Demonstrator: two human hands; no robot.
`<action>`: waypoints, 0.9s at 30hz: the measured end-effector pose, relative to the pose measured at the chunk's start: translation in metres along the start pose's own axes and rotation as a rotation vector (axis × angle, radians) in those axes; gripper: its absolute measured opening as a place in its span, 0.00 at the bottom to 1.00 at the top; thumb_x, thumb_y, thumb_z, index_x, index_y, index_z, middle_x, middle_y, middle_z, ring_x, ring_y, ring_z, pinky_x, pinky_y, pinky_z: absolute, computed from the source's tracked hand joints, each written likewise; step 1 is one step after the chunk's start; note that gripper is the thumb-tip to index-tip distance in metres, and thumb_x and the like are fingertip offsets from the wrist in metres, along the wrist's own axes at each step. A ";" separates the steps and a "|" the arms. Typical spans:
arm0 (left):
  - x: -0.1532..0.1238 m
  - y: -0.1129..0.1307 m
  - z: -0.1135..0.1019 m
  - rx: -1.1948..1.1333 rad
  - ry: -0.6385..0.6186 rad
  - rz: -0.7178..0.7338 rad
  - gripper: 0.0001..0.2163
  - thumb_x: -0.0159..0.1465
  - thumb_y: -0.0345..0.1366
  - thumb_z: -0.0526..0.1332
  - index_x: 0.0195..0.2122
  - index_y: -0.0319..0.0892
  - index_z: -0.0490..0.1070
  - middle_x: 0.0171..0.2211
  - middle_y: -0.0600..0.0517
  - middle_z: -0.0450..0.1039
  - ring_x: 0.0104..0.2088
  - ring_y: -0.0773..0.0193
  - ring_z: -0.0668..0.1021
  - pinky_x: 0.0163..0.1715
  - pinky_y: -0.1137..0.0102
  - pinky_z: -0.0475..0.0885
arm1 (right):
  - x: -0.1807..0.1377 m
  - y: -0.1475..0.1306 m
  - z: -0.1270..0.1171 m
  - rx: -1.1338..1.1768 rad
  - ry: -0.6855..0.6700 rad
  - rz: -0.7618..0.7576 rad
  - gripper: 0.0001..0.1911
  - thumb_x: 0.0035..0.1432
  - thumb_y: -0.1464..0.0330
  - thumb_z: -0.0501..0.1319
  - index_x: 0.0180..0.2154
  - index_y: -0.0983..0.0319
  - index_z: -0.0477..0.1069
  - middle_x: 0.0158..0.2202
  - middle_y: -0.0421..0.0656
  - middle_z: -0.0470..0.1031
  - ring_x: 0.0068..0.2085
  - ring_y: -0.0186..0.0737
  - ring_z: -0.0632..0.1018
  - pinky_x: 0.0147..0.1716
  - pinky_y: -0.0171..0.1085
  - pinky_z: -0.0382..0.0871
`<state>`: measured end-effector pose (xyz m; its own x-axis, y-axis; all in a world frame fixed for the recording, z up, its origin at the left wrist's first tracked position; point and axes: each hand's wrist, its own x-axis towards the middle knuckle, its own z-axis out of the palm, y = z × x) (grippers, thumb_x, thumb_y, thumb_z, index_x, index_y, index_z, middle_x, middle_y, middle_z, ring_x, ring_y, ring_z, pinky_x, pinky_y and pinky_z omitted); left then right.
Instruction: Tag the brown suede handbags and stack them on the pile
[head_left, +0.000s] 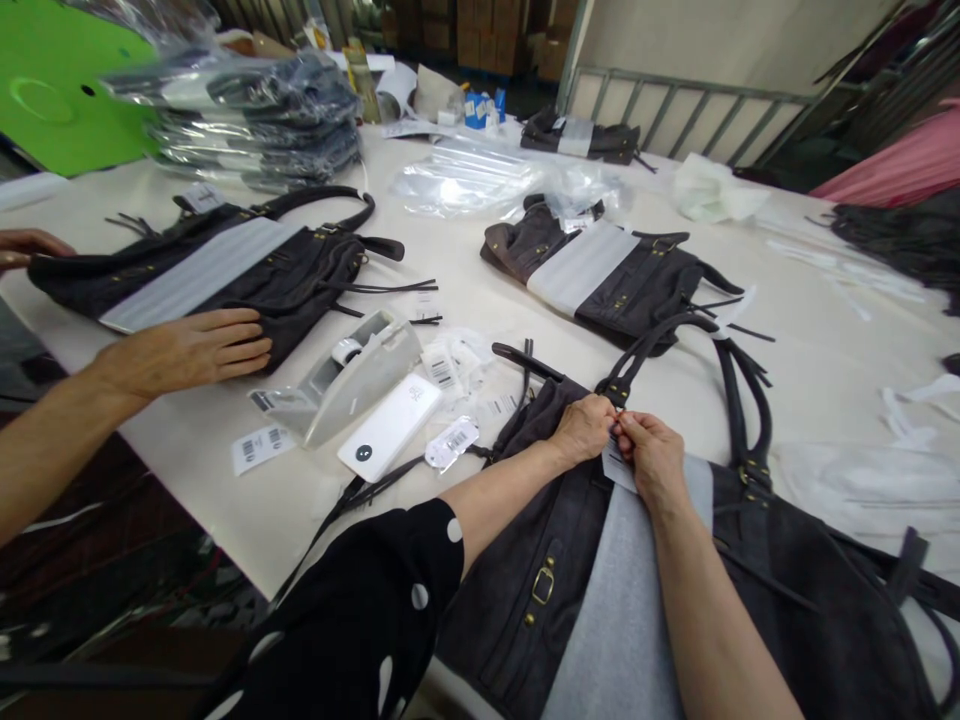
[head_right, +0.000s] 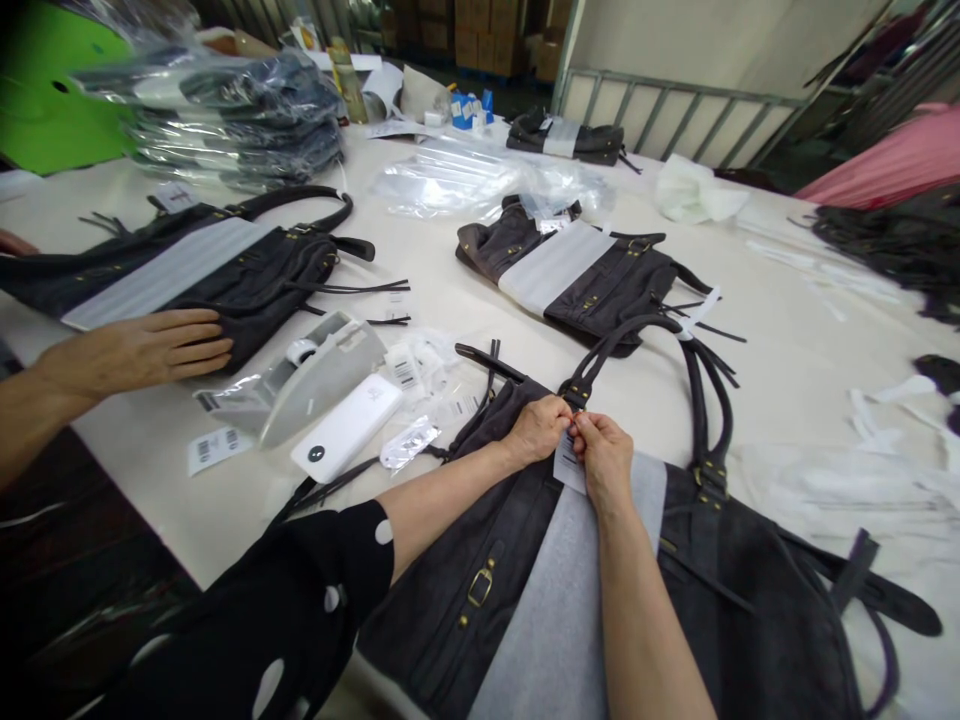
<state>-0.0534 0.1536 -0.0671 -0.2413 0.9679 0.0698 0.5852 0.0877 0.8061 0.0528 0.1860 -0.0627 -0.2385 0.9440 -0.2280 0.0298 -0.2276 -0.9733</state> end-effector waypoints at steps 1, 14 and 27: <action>0.000 0.000 0.001 0.001 -0.001 -0.001 0.05 0.58 0.29 0.53 0.29 0.40 0.68 0.31 0.52 0.70 0.33 0.66 0.72 0.36 0.72 0.68 | 0.000 0.001 0.000 -0.004 -0.002 0.001 0.12 0.38 0.63 0.65 0.22 0.65 0.68 0.13 0.35 0.64 0.13 0.23 0.60 0.11 0.26 0.50; -0.004 -0.004 0.001 0.066 0.041 0.135 0.09 0.61 0.29 0.48 0.32 0.40 0.67 0.31 0.50 0.66 0.33 0.66 0.71 0.36 0.71 0.68 | -0.002 -0.002 0.005 0.025 0.057 -0.045 0.12 0.42 0.61 0.61 0.23 0.64 0.65 0.13 0.33 0.63 0.14 0.24 0.59 0.12 0.27 0.50; -0.003 -0.009 0.009 0.146 0.091 0.133 0.10 0.61 0.29 0.48 0.29 0.39 0.68 0.28 0.50 0.67 0.30 0.65 0.71 0.30 0.72 0.65 | 0.001 0.004 0.007 -0.108 0.065 -0.072 0.09 0.43 0.63 0.58 0.23 0.63 0.65 0.14 0.33 0.63 0.13 0.26 0.59 0.12 0.28 0.51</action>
<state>-0.0512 0.1521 -0.0799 -0.2192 0.9486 0.2283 0.7207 -0.0003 0.6932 0.0460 0.1846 -0.0666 -0.1809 0.9712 -0.1550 0.1198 -0.1346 -0.9836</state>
